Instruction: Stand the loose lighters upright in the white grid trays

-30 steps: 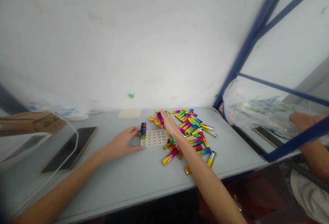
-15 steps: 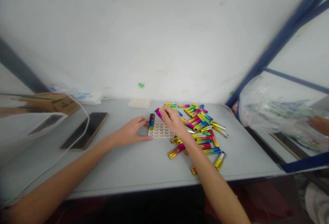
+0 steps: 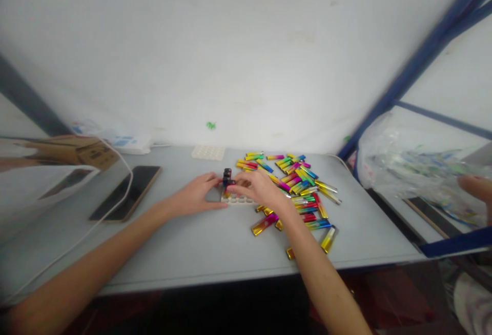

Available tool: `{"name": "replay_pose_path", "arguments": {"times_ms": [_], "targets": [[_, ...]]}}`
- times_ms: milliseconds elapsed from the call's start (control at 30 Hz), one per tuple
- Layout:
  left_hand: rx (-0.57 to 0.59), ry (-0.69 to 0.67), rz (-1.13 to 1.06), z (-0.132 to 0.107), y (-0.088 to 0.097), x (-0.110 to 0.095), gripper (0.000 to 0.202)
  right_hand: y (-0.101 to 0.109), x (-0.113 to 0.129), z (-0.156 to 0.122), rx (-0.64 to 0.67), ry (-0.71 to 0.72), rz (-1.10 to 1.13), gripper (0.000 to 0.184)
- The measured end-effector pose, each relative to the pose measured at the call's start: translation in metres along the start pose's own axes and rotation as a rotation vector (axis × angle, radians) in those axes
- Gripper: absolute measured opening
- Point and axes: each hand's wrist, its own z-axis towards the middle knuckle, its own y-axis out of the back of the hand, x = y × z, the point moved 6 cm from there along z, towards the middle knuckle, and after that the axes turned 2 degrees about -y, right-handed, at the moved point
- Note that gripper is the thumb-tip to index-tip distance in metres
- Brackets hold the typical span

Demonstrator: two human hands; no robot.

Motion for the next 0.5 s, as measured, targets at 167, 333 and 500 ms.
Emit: {"name": "replay_pose_path", "arguments": {"times_ms": [167,333,500], "targets": [[0.004,-0.013,0.01,0.0,0.001,-0.002,0.063,0.007,0.003,0.002,0.016,-0.007,-0.072,0.032],[-0.018,-0.014,-0.019,0.0,0.001,0.0,0.062,0.007,0.002,0.005,0.013,0.002,-0.165,0.032],[-0.03,-0.01,-0.02,0.0,-0.001,0.004,0.058,-0.011,0.0,0.009,0.017,-0.017,-0.247,0.042]]}}
